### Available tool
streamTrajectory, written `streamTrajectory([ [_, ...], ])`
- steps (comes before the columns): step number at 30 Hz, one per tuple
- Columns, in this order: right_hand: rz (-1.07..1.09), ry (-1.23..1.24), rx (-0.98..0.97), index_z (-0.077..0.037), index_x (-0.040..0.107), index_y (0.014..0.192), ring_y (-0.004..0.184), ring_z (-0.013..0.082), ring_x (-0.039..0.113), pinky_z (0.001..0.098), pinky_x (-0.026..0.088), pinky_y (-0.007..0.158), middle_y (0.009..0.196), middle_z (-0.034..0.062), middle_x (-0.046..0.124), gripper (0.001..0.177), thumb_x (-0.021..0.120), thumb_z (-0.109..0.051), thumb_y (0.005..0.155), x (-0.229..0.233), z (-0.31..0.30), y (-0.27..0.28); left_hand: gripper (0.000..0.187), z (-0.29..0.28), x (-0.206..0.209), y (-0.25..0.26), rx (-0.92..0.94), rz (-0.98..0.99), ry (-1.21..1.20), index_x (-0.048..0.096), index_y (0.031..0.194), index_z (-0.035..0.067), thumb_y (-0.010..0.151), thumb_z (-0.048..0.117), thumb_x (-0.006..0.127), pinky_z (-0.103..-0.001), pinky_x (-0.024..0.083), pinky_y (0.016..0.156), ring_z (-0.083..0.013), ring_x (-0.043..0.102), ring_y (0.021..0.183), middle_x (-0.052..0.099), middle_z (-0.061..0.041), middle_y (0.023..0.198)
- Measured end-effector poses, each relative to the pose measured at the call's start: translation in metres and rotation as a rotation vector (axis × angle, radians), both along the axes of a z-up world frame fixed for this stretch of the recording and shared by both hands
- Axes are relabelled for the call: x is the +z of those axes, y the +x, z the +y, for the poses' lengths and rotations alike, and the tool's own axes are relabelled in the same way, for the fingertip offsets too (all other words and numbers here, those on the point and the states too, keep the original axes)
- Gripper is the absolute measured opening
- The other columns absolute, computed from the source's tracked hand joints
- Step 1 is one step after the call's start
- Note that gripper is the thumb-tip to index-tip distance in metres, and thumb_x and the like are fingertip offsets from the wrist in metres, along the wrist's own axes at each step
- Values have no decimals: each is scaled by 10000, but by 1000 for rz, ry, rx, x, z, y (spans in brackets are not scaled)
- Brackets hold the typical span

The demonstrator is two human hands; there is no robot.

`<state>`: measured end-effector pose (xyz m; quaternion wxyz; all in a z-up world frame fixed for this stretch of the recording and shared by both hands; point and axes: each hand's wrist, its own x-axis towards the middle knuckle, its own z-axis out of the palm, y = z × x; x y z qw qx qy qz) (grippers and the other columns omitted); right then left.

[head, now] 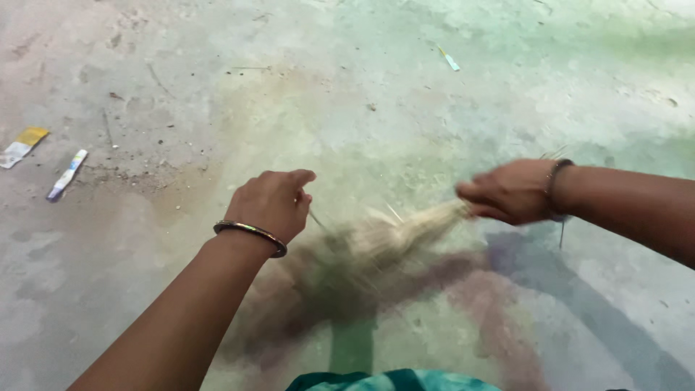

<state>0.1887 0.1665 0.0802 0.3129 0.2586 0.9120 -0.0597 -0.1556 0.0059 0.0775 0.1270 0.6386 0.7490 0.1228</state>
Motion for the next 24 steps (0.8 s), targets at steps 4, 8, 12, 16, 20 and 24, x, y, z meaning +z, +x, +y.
streamTrajectory([
  [4,-163,4,-196,-205,503,1120,945,343,686,510,521,840,961,117,695,382,465,-558,979,-20,40,47,347,7,8,9,-36,68,-64,695,1261,241,923,227,618,-491,562,850,-345,703,960,747,-130,1017],
  [8,93,146,-422,-194,520,1196,908,407,691,542,514,816,914,173,719,385,433,-525,1019,-47,98,31,368,23,12,15,-23,147,-158,671,1285,245,921,230,620,-492,556,857,-350,688,987,726,-141,1045],
  [12,280,172,-264,-176,520,1209,856,421,697,542,524,776,857,188,721,410,413,-533,1039,-60,125,-23,349,37,10,23,14,221,-158,675,1276,219,935,210,604,-496,554,856,-350,684,1009,735,-139,1054],
  [16,331,-73,133,-227,550,1139,837,394,698,524,540,745,863,154,712,348,462,-514,963,-85,116,-15,343,39,13,38,55,231,-273,666,1277,198,939,212,607,-482,558,868,-342,683,1029,728,-133,1086],
  [20,118,-87,-49,-216,528,1157,902,398,696,530,534,795,932,150,729,337,455,-499,989,-112,123,8,428,43,16,50,97,259,-461,586,1379,225,951,199,592,-477,561,883,-321,685,1055,708,-121,1157],
  [24,281,-15,-256,-179,536,1185,947,432,683,554,520,828,996,196,730,387,459,-510,1001,-113,160,-33,452,40,38,49,58,326,-452,567,1390,218,939,208,601,-461,554,907,-312,663,1101,699,-104,1182],
])
